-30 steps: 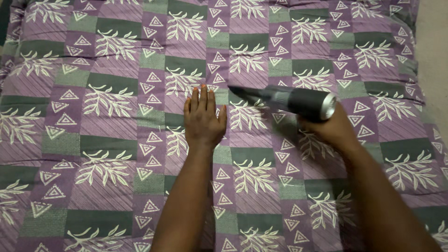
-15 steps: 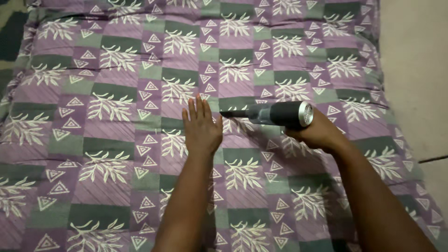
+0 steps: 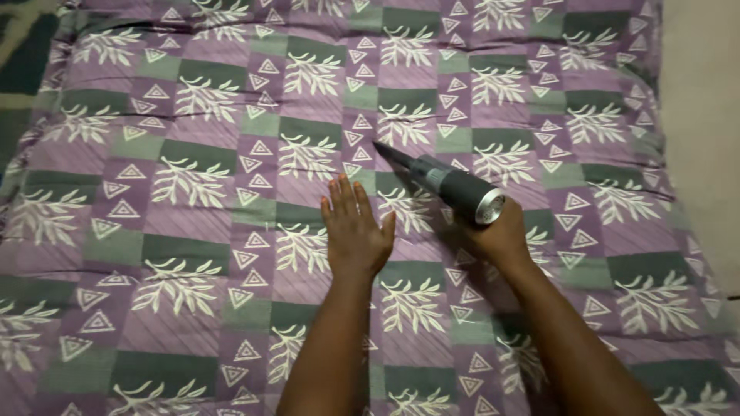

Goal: The person uses a handheld hair dryer to smooth out a patterned bedsheet laid on a bed. They move the dryer back and forth over the fabric while using their other hand to hold the sheet flat.

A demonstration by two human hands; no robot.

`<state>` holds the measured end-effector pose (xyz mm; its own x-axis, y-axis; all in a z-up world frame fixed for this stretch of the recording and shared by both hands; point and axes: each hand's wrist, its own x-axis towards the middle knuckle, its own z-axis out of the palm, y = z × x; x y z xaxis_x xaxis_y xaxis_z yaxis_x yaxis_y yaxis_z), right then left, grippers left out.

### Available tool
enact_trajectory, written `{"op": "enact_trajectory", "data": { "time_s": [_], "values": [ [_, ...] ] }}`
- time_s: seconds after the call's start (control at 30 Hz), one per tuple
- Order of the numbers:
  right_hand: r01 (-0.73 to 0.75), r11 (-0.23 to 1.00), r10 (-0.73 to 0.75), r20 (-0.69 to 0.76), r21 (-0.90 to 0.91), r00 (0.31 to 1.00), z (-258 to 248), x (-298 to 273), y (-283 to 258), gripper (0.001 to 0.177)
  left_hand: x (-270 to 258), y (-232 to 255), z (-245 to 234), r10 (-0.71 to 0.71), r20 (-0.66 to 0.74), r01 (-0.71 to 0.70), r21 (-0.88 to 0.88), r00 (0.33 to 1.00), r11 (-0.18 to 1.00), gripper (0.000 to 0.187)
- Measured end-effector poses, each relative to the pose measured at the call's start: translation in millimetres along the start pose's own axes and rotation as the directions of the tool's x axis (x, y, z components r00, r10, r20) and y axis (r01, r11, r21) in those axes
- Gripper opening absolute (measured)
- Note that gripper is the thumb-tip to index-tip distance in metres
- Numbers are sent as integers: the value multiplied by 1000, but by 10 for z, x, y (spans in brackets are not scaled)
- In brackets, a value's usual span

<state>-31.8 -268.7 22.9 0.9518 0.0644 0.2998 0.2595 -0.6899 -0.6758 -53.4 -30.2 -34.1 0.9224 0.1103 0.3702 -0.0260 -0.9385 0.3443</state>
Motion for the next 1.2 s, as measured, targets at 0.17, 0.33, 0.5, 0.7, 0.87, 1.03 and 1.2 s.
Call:
{"op": "enact_trajectory", "data": {
  "time_s": [0.17,0.33,0.5,0.7,0.87,1.03,1.2],
  "values": [
    [-67,976,37,145,207,989,-37,-25,172,45,-13,0,11,1,-25,-2,-32,1000,999,82],
    [-234,957,157,371,173,915,-568,64,307,47,-15,4,-7,-17,1,17,-42,1000,999,81],
    [-150,969,91,283,195,955,-649,115,221,46,-21,4,-24,-14,-1,14,-49,1000,999,80],
    [-87,984,82,34,156,996,-173,55,159,43,-26,-13,18,-25,6,25,-73,1000,997,80],
    [-77,995,68,120,70,990,-227,20,135,42,-18,-22,-10,-18,0,18,-81,1000,997,79],
    [-60,977,-16,352,203,936,-761,40,119,50,-36,-30,-12,3,-35,-5,-70,999,998,78],
    [-69,995,48,267,69,962,-858,14,127,45,-49,-4,-29,4,-57,-11,-121,998,993,79]
  ]
}}
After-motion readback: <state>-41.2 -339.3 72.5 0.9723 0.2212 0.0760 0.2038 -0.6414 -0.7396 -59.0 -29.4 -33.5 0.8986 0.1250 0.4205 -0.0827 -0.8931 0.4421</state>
